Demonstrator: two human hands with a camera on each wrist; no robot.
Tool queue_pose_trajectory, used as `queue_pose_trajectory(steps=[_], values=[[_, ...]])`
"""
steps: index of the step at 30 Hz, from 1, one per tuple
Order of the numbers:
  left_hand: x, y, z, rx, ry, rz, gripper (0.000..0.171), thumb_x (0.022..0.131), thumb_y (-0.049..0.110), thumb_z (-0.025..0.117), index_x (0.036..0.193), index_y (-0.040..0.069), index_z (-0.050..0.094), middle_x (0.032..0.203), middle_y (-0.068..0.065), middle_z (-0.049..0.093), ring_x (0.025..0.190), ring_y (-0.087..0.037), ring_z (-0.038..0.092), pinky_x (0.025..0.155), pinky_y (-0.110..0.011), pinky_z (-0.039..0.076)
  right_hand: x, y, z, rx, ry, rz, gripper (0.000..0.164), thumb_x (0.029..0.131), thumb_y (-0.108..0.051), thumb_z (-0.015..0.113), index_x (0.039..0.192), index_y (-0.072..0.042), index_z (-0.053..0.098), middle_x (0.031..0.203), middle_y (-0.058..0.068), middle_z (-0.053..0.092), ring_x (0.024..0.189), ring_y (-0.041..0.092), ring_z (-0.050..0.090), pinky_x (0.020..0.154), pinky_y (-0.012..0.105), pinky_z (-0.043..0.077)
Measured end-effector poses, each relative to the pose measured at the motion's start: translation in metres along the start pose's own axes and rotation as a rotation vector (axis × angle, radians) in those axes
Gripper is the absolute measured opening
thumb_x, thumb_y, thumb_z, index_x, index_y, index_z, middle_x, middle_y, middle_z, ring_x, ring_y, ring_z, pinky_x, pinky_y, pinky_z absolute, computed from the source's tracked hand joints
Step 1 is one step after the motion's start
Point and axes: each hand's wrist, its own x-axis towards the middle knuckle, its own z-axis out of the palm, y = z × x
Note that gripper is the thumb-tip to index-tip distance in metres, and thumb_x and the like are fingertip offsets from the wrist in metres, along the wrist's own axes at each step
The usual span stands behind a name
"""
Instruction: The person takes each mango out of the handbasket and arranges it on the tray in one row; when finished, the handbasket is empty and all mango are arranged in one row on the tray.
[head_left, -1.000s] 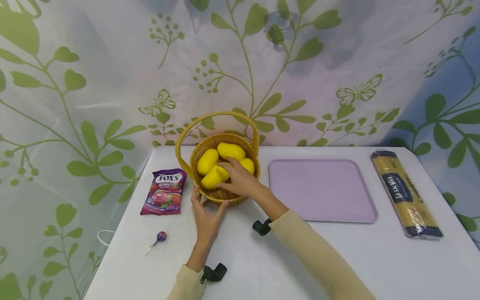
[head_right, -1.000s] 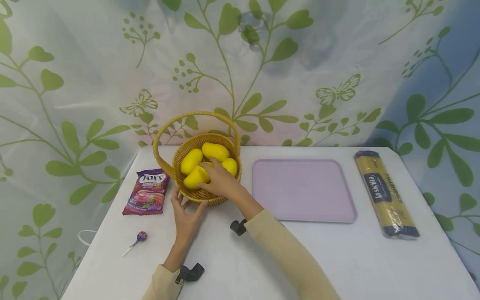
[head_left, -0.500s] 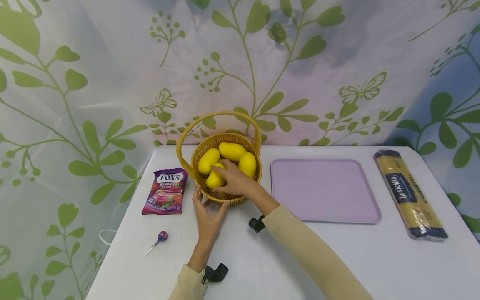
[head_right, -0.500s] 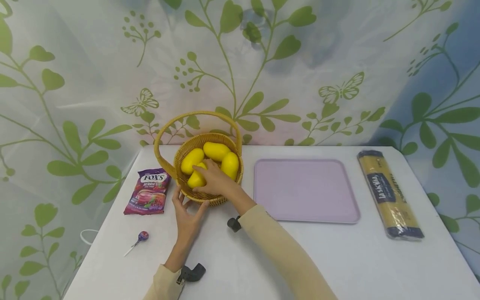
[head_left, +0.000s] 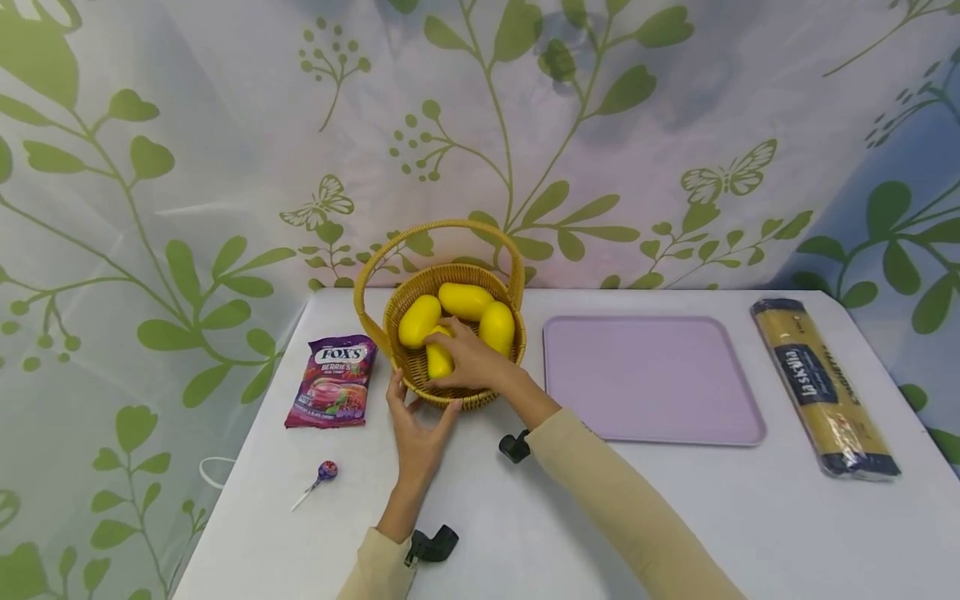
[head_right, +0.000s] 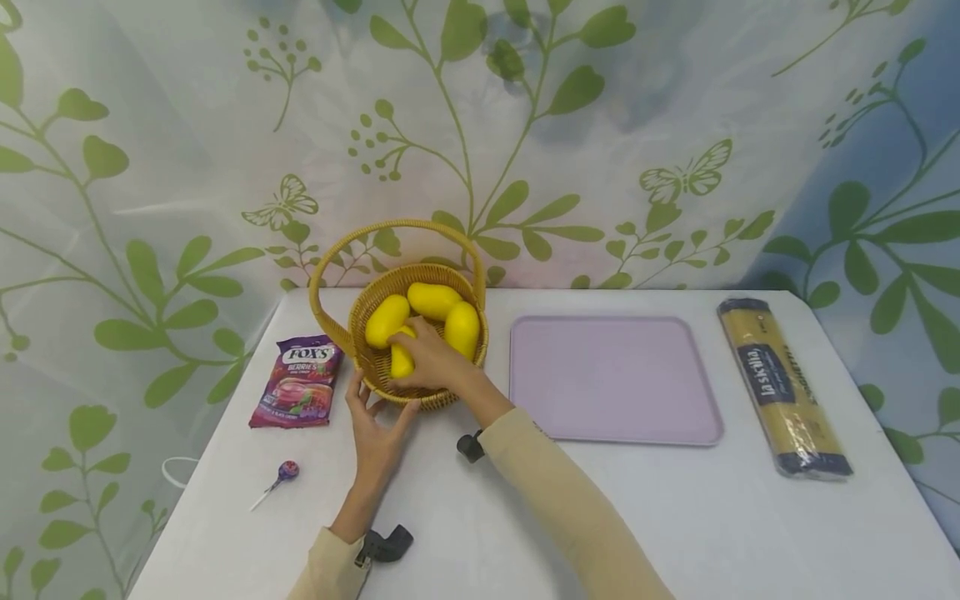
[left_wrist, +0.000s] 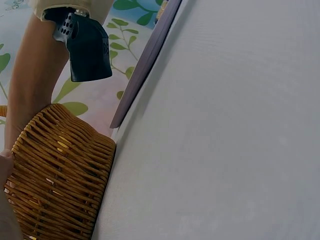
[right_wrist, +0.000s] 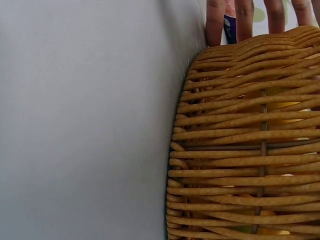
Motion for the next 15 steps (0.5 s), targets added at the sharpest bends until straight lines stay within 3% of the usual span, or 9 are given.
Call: queue_pose_trajectory(steps=[7,15], values=[[-0.001,-0.006,0.001,-0.004,0.006,0.018,0.09,0.078,0.0,0.077,0.147,-0.009,0.02,0.154,-0.034,0.019,0.136,-0.056,0.03,0.094,-0.062,0.041,0.001,0.002,0.003,-0.017,-0.001,-0.013,0.07,0.08,-0.042,0.079,0.139,-0.016,0.051,0.155,0.017,0.028,0.141,0.034,0.033,0.114,0.049,0.035],[-0.002,-0.039,0.004,0.014,0.016,-0.001,0.095,0.079,0.01,0.08,0.151,0.001,0.019,0.16,-0.017,0.02,0.141,-0.042,0.03,0.097,-0.053,0.043,0.002,0.003,0.003,-0.019,-0.002,-0.01,0.07,0.08,-0.043,0.079,0.139,-0.018,0.052,0.154,0.015,0.029,0.141,0.033,0.033,0.114,0.048,0.036]])
